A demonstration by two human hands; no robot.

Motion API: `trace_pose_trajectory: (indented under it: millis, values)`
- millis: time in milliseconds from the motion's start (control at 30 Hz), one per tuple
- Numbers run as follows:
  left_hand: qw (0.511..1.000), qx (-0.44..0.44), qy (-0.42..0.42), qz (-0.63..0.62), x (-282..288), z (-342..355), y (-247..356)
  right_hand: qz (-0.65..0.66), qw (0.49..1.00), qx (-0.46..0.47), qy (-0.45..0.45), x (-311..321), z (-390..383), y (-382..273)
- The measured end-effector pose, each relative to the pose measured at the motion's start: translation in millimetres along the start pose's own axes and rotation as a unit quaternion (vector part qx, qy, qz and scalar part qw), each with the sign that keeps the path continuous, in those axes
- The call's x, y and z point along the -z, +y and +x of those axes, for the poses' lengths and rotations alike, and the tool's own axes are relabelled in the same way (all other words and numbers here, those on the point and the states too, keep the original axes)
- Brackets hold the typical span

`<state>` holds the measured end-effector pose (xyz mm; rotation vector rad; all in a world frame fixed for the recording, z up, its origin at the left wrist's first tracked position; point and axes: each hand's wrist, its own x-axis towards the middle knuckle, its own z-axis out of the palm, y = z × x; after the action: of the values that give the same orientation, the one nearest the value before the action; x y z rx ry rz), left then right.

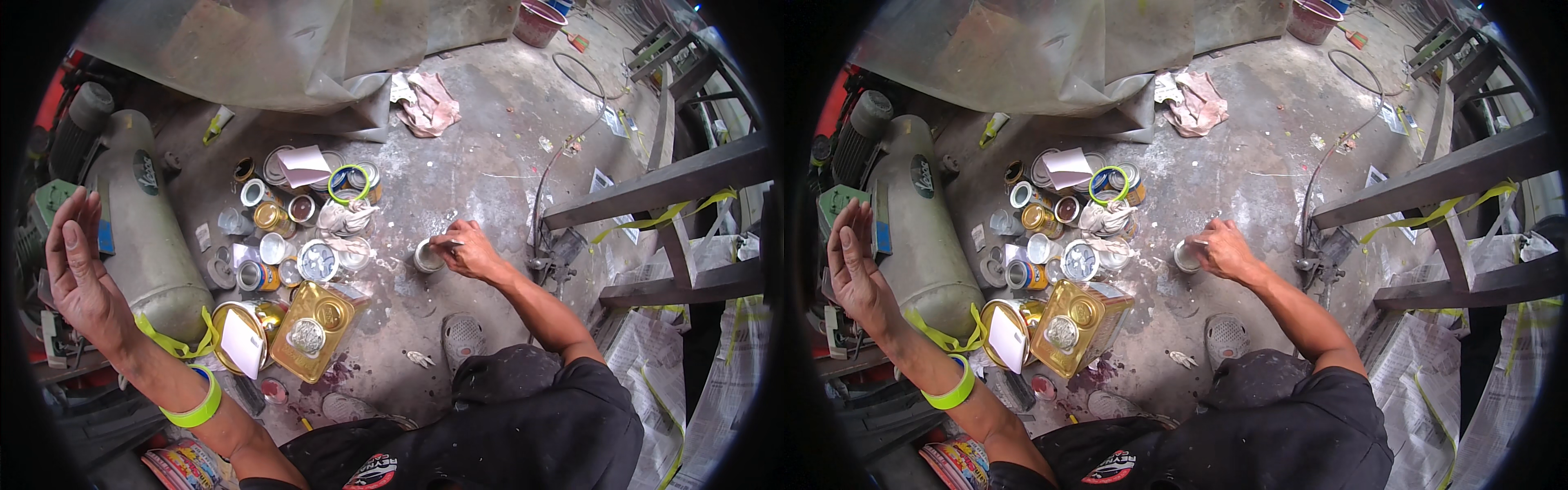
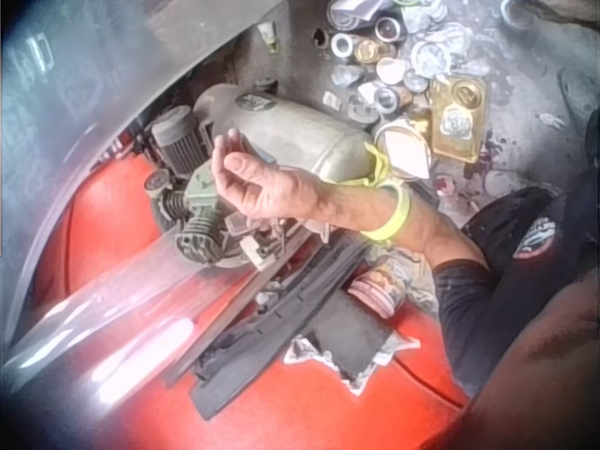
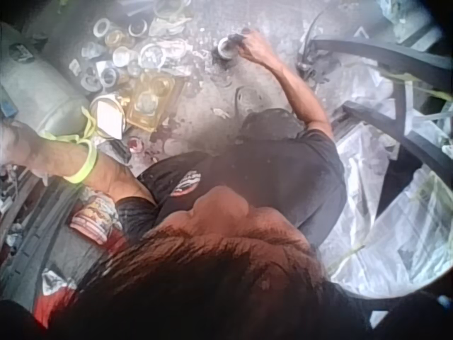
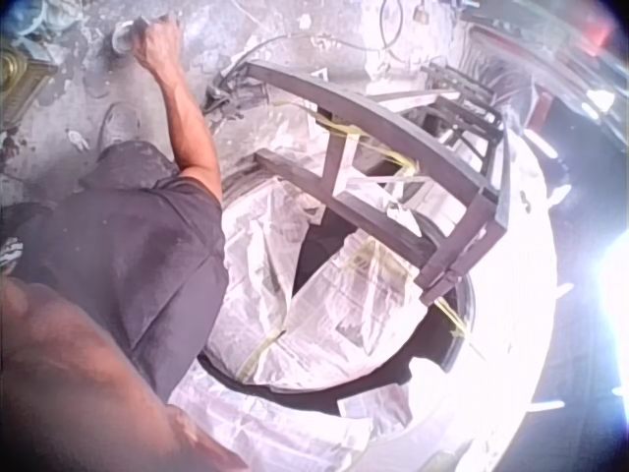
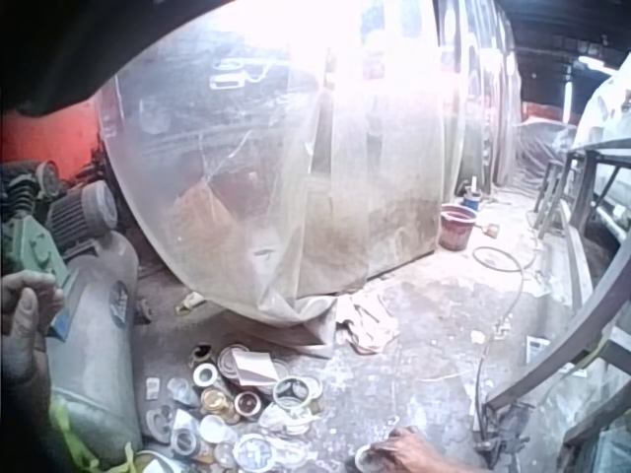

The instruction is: The person sits on the floor and stirs a small container of paint with a metal rod. They then fold a paper funnel, pour paint from a can into the funnel, and transfer it into a spray gun cup. Finally, they secure the cup with a yellow strap and attach it to the spray gun.

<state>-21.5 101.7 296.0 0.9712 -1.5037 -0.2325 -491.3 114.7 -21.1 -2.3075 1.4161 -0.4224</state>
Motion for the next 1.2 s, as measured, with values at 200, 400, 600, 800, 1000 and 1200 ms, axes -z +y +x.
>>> trace_pose_trajectory:
  millis: [200, 400, 600, 800, 1000, 1200]
  values:
    - [0.995, -0.007, 0.061, 0.075, -11.0, -1.7, 2.7, 0.029, 0.999, 0.009, -0.017, -8.1, -2.0, -0.8]
    - [0.998, 0.008, 0.035, 0.044, -0.6, -1.9, -1.9, 0.033, 0.998, 0.007, 0.046, -1.5, -4.0, 1.0]
    - [0.999, 0.018, 0.030, 0.018, 3.4, -0.3, -5.7, -0.026, 0.999, -0.003, -0.031, -7.2, -3.3, -1.0]
    - [0.999, 0.019, 0.024, 0.015, 5.3, -1.4, -7.0, 0.002, 0.998, 0.031, 0.050, -3.1, -2.5, -6.1]
    - [0.999, 0.017, 0.025, 0.014, 0.4, -1.3, -7.1, -0.035, 0.999, 0.013, 0.025, -9.9, -4.7, -2.3]
    - [0.999, 0.021, 0.033, 0.012, -4.1, -2.4, -4.5, 0.035, 0.997, 0.009, 0.075, -10.9, -2.2, -17.9]
